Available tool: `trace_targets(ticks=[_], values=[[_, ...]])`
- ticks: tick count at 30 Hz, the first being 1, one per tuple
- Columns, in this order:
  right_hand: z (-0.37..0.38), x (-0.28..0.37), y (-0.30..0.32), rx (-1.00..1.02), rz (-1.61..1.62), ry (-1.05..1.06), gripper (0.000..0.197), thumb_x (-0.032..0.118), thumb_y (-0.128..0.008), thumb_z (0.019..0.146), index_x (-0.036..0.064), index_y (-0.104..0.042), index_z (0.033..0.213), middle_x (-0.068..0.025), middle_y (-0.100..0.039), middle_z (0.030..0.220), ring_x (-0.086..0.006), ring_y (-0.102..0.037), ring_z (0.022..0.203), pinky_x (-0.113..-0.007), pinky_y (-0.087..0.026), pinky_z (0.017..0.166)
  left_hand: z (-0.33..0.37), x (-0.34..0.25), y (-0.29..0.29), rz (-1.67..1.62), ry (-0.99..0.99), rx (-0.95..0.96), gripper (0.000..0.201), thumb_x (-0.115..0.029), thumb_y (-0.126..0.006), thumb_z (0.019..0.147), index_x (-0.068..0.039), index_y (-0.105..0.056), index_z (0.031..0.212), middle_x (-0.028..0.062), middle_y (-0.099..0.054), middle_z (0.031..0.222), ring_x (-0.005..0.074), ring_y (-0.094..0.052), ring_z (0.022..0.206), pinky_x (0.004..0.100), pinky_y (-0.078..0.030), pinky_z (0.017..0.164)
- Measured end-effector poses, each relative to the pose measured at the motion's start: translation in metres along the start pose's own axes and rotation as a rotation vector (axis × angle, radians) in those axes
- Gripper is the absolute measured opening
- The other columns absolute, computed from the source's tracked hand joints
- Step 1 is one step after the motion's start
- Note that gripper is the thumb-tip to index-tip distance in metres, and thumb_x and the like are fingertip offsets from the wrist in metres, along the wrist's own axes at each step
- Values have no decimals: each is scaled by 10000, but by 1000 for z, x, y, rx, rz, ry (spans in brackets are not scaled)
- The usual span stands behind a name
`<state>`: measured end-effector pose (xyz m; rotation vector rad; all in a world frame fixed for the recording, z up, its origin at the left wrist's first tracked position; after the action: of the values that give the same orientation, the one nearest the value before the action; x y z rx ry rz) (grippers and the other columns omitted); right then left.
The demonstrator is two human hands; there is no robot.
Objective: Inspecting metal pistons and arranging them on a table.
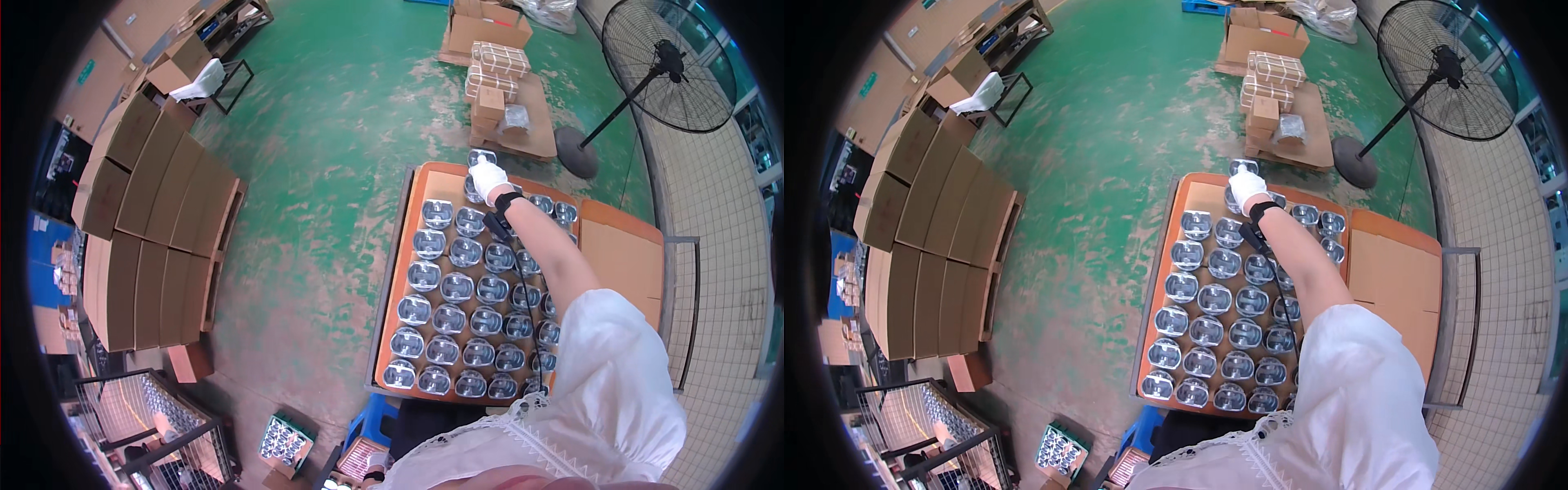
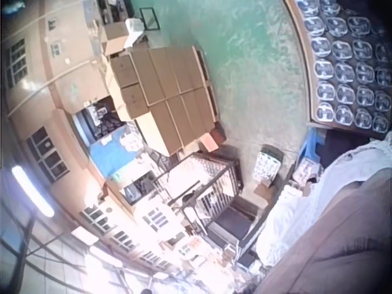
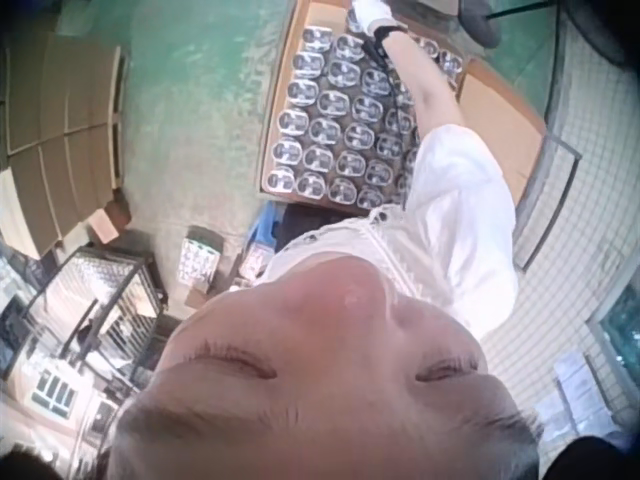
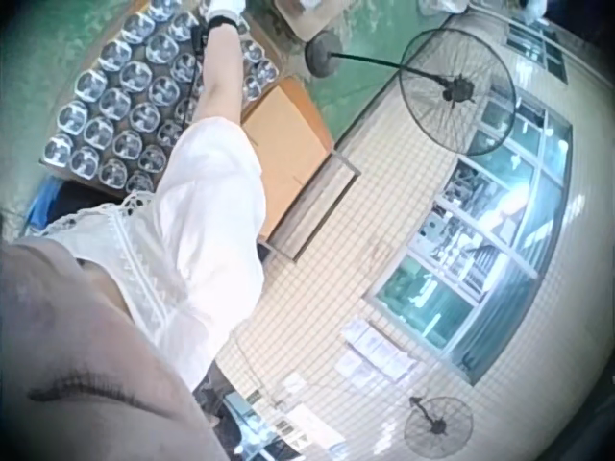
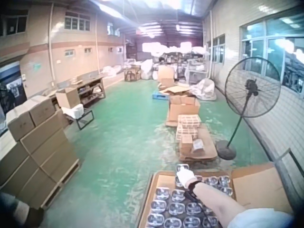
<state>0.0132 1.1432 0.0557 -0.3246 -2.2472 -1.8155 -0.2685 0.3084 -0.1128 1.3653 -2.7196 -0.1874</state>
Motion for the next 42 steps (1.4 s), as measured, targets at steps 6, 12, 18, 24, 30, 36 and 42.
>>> trace_targets(ticks=[6,12,18,24,30,36,42], values=[[-1,9,16,135,-313,371,307,151,-579,869,92,-740,1123,-254,-690,1172,-403,-696,1035,-468,-564,913,7,-6,-2,-21,37,56,581,-450,-403,1022,-55,-777,818,134,-754,754,285,-756,757,427,-568,698],[-42,60,25,-99,-33,500,300,131,-522,895,75,-708,1124,-264,-647,1187,-433,-687,988,-510,-563,862,6,-10,8,-29,47,57,574,-450,-407,1023,-57,-774,821,129,-754,754,284,-755,754,423,-566,681],[-65,95,-21,53,-124,390,307,204,-619,913,-4,-695,1125,-278,-662,1173,-397,-717,997,-478,-585,834,5,-19,29,-46,33,0,532,-431,-430,1016,-62,-767,833,131,-753,762,291,-752,748,425,-565,675],[-64,93,-42,103,-210,338,276,181,-611,922,-17,-704,1090,-239,-721,1055,-372,-742,930,-455,-601,780,3,-20,39,-37,6,-44,491,-412,-453,1009,-67,-761,844,134,-752,771,298,-750,742,428,-565,669],[-143,95,28,3,-108,459,167,128,-587,883,76,-736,939,-234,-696,1085,-363,-729,827,-456,-593,703,11,-42,75,47,-81,-125,450,-392,-476,1002,-71,-755,855,136,-750,779,304,-747,736,431,-564,663],[-378,22,146,-275,125,320,385,72,-601,842,135,-666,1217,-89,-659,1217,-330,-712,895,-445,-584,759,24,-103,151,307,-276,-199,409,-373,-499,995,-76,-748,866,138,-749,788,311,-744,730,434,-564,657],[-598,-74,149,-312,132,-370,360,111,-616,827,167,-691,1175,-79,-692,1108,-330,-711,820,-463,-582,704,32,-244,207,770,-564,-225,369,-354,-522,988,-80,-742,878,140,-748,796,318,-742,724,437,-564,650]])
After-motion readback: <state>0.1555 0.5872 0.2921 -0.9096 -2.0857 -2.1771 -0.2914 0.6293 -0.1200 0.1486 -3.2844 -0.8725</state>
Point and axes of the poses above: each hand's wrist, its own z-axis towards the middle knuckle, its own y-axis out of the back of the hand, x = y × z, the point moved 3 cm from there along z, towards the middle knuckle
